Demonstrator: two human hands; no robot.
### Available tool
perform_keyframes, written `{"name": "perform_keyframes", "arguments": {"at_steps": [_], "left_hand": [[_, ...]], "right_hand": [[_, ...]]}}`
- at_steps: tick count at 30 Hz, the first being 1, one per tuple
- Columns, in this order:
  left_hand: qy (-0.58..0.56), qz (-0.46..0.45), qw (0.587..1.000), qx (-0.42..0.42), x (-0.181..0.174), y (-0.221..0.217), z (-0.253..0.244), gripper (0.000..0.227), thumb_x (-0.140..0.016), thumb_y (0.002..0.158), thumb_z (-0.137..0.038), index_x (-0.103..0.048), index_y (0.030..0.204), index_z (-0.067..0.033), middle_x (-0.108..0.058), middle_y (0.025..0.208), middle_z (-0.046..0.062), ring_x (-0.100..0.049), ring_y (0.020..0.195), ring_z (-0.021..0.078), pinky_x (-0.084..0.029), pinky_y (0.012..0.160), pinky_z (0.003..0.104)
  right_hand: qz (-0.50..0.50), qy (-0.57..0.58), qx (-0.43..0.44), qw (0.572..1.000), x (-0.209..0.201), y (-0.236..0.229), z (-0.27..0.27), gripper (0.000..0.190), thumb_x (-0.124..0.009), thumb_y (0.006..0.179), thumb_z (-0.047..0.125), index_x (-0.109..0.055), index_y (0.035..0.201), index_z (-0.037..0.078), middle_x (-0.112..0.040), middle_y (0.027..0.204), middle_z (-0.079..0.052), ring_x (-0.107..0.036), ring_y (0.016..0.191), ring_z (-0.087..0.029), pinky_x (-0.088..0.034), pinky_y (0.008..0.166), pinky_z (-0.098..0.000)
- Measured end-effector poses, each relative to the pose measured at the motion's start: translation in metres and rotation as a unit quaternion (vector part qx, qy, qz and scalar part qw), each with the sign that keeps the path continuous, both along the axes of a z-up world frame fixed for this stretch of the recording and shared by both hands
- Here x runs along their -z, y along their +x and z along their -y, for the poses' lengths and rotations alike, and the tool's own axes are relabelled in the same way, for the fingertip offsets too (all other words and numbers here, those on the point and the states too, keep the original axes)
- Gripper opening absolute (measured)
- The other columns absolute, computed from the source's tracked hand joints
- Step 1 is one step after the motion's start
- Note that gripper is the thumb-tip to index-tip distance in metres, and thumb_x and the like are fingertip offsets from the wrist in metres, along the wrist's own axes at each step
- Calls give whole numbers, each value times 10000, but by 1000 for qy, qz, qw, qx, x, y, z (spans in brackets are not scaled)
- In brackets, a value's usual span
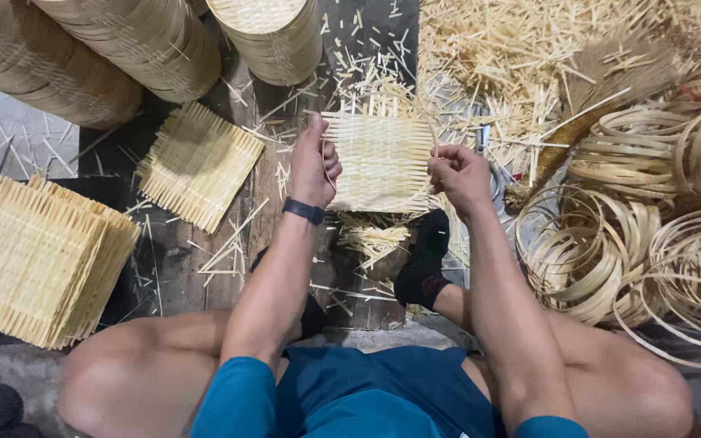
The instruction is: The person constructs bamboo steamer baskets by placing a woven mat over a round wooden form, trimming the excess material with shears, and fitting a circular bamboo rim around the edge.
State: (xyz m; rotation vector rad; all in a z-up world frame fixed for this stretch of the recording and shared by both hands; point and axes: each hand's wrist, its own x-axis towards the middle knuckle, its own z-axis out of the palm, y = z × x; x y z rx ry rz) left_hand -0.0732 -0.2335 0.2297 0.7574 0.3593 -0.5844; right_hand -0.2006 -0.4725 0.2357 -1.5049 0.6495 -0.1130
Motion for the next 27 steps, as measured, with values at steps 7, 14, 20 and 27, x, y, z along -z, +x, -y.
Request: {"name": "perform_keyframes", "arguments": {"at_steps": [7, 14, 20, 27], "left_hand": [[503, 303, 809, 7, 141, 17, 8, 156, -791, 834, -243, -787, 871, -92, -743, 810, 24, -685, 711, 155, -557, 669, 298], [594, 276, 747, 113, 209, 23, 0, 214, -848, 724, -221, -817, 898, -101, -774, 835, 92, -740, 767, 231, -576, 756, 350], [626, 227, 735, 126, 190, 26, -1, 237, -882, 642, -201, -833, 859, -119, -787, 845, 88, -746, 776, 223, -582, 782, 341], [597, 205, 769, 101, 194, 25, 2, 217, -852, 663, -158, -826, 871, -106, -793, 788, 67, -758, 699, 171, -594, 696, 301]], "right_hand": [[-108, -183, 73, 974, 95, 26, 13, 235, -776, 829, 110, -767, 1046, 20, -738, 787, -64, -696, 637, -148, -598, 566, -311], [-82, -329, 42, 940, 155, 30, 11, 176, -810, 781, 132, -808, 946, 69, -766, 807, -128, -734, 712, -231, -573, 723, -347], [-92, -321, 43, 942, 152, 29, 11, 163, -804, 791, 132, -814, 944, 78, -767, 806, -137, -748, 718, -236, -575, 732, -347], [-71, -318, 31, 945, 147, 29, 13, 193, -792, 797, 147, -808, 957, 40, -773, 813, -150, -754, 738, -237, -583, 760, -346]]}}
